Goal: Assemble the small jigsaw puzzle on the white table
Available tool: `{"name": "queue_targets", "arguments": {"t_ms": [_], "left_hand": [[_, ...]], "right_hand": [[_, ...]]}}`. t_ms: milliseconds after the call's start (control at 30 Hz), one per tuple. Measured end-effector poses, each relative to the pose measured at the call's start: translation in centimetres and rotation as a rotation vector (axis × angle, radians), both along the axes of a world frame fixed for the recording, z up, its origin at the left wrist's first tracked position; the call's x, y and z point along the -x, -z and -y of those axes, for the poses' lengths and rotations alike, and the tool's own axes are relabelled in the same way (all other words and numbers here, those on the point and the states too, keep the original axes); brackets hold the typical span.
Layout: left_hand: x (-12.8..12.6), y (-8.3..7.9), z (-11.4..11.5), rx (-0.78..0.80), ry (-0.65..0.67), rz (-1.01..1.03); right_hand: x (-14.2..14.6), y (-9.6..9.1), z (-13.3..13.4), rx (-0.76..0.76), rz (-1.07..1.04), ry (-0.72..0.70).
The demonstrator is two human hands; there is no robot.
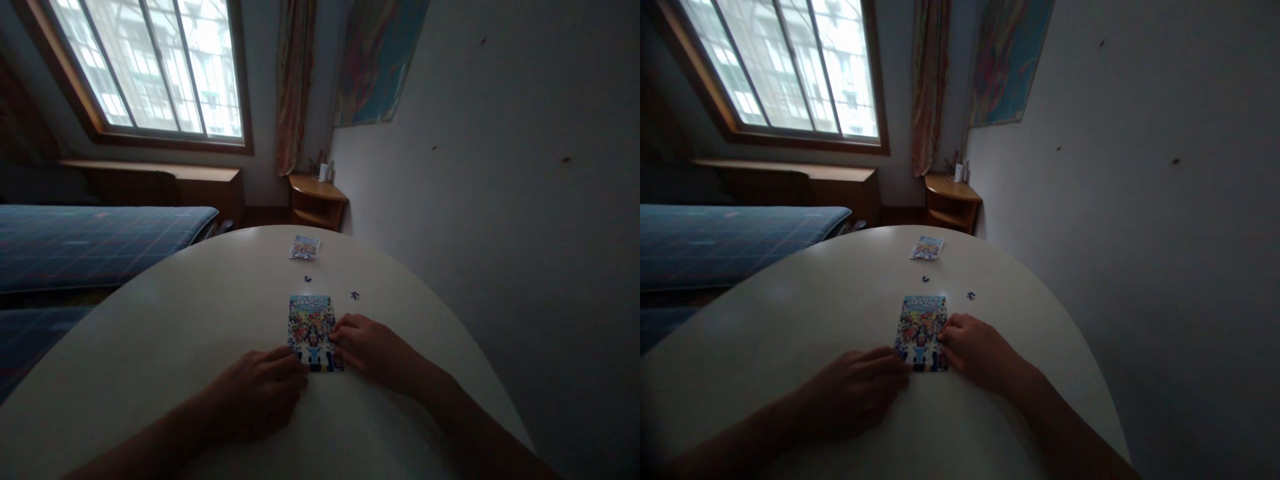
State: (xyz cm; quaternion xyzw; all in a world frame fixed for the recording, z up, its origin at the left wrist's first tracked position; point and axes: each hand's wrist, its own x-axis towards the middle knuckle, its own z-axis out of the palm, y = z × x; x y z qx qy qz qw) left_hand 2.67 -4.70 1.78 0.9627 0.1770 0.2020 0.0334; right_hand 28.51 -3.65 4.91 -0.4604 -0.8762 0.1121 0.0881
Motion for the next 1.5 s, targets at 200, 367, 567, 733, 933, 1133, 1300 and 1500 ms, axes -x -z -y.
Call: {"name": "queue_targets", "arguments": {"t_ms": [200, 367, 567, 733, 933, 1133, 1300, 1500], "left_hand": [[0.5, -0.2, 0.1, 0.056, 0.019, 0.021], [1.1, -0.3, 0.2, 0.094, 0.039, 0.001], [1.6, -0.4, 0.5, 0.151, 0.030, -0.029], [1.7, -0.8, 0.5, 0.191, 0.023, -0.051], [1.7, -0.7, 0.3, 0.193, 0.051, -0.035], [1.9, -0.6, 0.0, 0.171, 0.072, -0.041], [1.7, -1.1, -0.2, 0.162, 0.091, -0.039], [1.3, -1.2, -0.6, 0.161, 0.079, -0.022]], "right_hand": [[0.0, 0.0, -0.1, -0.001, -0.007, -0.001], [0.1, -0.2, 0.0, 0.014, -0.003, 0.008], [-0.1, -0.1, -0.2, 0.024, -0.018, 0.003], [-0.3, 0.1, -0.4, 0.032, -0.046, 0.004], [-0.6, 0.5, -0.8, 0.050, -0.084, 0.007], [-1.1, 0.8, -1.2, 0.041, -0.132, -0.008], [-1.2, 0.8, -1.5, 0.059, -0.145, -0.010], [-1.4, 1.0, -1.5, 0.052, -0.151, -0.008]]}}
